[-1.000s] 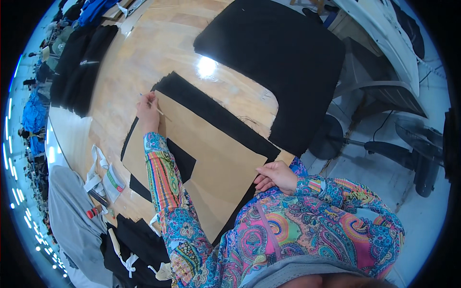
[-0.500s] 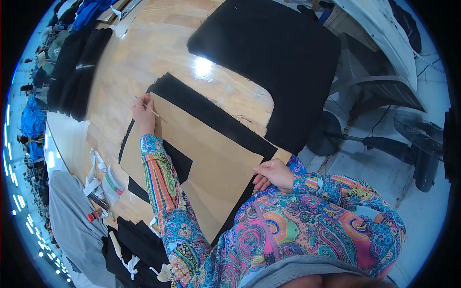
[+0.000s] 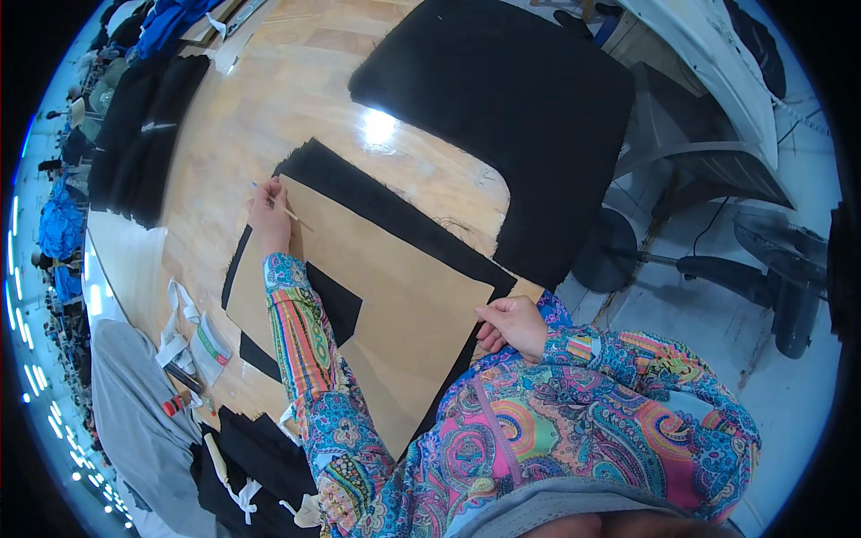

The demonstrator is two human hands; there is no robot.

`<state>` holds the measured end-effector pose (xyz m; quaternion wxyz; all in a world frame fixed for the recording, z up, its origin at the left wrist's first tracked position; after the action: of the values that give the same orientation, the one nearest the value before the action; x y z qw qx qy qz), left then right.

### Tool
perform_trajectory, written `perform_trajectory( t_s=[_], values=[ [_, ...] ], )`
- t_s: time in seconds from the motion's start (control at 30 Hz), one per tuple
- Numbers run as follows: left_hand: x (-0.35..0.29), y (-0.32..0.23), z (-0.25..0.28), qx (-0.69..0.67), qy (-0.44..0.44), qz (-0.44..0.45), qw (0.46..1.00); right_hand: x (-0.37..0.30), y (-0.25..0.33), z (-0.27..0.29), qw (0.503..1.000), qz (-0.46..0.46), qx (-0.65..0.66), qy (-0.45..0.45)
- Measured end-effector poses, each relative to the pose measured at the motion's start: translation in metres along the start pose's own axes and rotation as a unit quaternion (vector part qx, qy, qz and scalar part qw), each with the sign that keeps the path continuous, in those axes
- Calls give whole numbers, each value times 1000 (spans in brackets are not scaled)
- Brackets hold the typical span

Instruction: The person uses a cardboard template to trace shapes onto black fabric. They place the template on the fabric, trace the outline with a white marker, and then move the template to a new position to repeat the process. The person handles the template and fabric repeatedly to mark multiple sections.

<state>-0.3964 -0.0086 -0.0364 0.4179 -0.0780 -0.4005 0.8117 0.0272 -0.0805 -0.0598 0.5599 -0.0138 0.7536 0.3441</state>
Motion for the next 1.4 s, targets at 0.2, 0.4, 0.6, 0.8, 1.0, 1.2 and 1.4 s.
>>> perform_trajectory(
  t_s=[0.2, 0.4, 0.6, 0.8, 1.0, 1.2, 1.4],
  values=[
    [2, 8, 4, -15, -9, -3, 1000, -1, 0, -1, 1000, 10, -8, 0],
    [1, 7, 0, -6, -12, 2, 1000, 0, -3, 2, 1000, 15, -1, -15],
    [1, 2, 1, -17, -21, -9, 1000, -1, 0, 1, 1000, 9, 14, -13],
    [2, 17, 7, -3, -52, -26, 998, -2, 0, 0, 1000, -8, 24, 12],
    [6, 27, 0, -49, -53, -1, 997, 0, -1, 2, 999, -10, 35, 11],
    [7, 24, 1, -28, -32, 40, 998, 1, -3, 4, 999, -13, 35, 18],
    [9, 37, 5, -74, -44, 27, 996, 0, -2, 3, 998, -14, 49, 29]
  ],
)
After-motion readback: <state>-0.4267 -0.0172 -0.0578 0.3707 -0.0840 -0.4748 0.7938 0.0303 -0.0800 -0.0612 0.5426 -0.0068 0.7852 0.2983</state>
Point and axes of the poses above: each hand's wrist, its own x-axis towards the middle knuckle, its own z-axis out of the back of the hand, y = z × x, the point moved 6 cm from there along x, towards the middle knuckle, and after that the axes turned 5 degrees about -x, right-handed, at the moved point
